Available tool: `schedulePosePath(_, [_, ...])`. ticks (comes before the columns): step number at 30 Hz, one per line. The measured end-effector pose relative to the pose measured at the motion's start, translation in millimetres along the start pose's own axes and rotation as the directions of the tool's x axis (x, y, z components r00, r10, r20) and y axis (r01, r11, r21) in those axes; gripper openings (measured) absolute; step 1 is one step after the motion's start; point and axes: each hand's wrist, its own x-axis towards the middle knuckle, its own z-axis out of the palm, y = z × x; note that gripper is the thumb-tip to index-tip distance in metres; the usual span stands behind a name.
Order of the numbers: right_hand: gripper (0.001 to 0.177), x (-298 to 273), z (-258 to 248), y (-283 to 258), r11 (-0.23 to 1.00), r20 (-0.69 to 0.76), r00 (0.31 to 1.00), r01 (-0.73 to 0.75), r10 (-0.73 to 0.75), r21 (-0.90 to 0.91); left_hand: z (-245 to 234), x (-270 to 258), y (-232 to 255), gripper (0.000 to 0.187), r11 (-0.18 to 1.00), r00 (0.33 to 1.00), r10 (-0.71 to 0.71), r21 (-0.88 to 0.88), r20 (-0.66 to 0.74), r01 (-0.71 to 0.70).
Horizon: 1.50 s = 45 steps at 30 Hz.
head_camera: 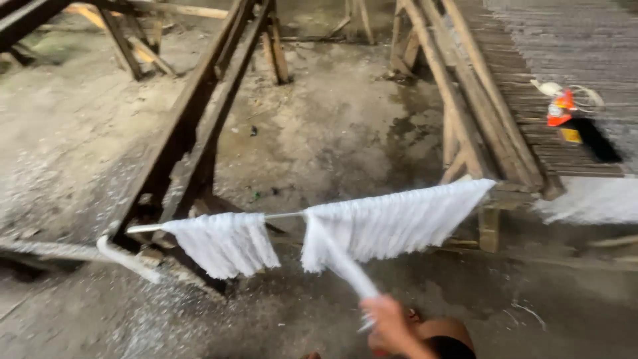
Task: Separating and organizing long strands of white wick material hanging from a metal rod in a candle studio.
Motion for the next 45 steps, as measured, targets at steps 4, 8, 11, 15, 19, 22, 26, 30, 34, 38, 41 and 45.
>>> schedulePosePath(4, [0.032, 58.4, -100.3, 20.5, 0.674, -0.219, 0.969, -0.24, 0.118, -0.699, -16.8, -25.8, -69.6, 0.033, 0.999, 0.999, -0.049, 0.012, 0.007, 0.049])
schedulePosePath(8, [0.083, 97.2, -50.8, 0.4, 0.317, -0.247, 0.938, -0.317, 0.242, -0.894, -172.7, -100.5, -41.1, 0.02, 0.95, 0.686, 0.277, 0.084, -0.673, -0.301])
schedulePosePath(11, [0.053, 92.4, 85.2, -85.3, 0.96, 0.14, 0.984, 0.142, -0.11, -0.242, -270.4, -120.1, -7.1, 0.043, 0.965, 0.561, 0.251, 0.163, -0.789, -0.204])
schedulePosePath(15, [0.048, 102.1, 201.6, -195.3, 0.963, 0.117, 0.955, 0.269, -0.271, 0.031, -325.5, -105.5, 9.2, 0.05, 0.964, 0.632, 0.249, 0.253, -0.734, -0.085])
schedulePosePath(19, [0.046, 117.3, 245.6, -221.4, 0.966, 0.069, 0.998, -0.016, -0.002, 0.26, -329.0, -90.6, -2.5, 0.049, 0.958, 0.673, 0.264, 0.27, -0.691, -0.098])
schedulePosePath(22, [0.03, 106.6, 209.7, -227.0, 0.948, 0.009, 0.996, 0.077, -0.084, 0.308, -328.1, -85.4, -12.4, 0.048, 0.963, 0.65, 0.249, 0.253, -0.718, -0.089])
schedulePosePath(26, [0.04, 114.5, 169.2, -222.7, 0.896, 0.026, 0.984, 0.152, -0.178, 0.417, -329.1, -91.5, 7.8, 0.03, 0.976, 0.544, 0.2, 0.118, -0.815, -0.182])
schedulePosePath(30, [0.031, 104.3, 179.6, -232.5, 0.958, 0.119, 0.979, 0.133, -0.167, 0.254, -330.6, -85.2, 24.6, 0.037, 0.997, 0.59, 0.068, 0.038, -0.805, -0.062])
schedulePosePath(34, [0.034, 83.8, 219.2, -267.4, 0.973, 0.142, 0.99, -0.028, -0.005, 0.23, -330.6, -84.2, 27.3, 0.029, 1.0, 0.605, 0.021, 0.023, -0.796, -0.004])
schedulePosePath(38, [0.023, 120.5, 203.4, -232.3, 0.949, -0.05, 0.994, -0.075, 0.095, 0.307, -329.4, -71.5, 25.2, 0.026, 0.995, 0.573, 0.031, 0.08, -0.819, 0.062])
schedulePosePath(41, [0.008, 129.6, 183.5, -216.4, 0.84, -0.24, 0.96, 0.01, 0.143, 0.543, -331.2, -79.4, 30.7, 0.026, 0.996, 0.639, 0.004, 0.06, -0.769, 0.066])
schedulePosePath(45, [0.032, 89.1, 183.4, -252.2, 0.951, -0.079, 0.992, 0.12, -0.102, 0.283, -332.8, -83.1, 37.3, 0.03, 0.998, 0.637, 0.007, 0.047, -0.771, 0.046])
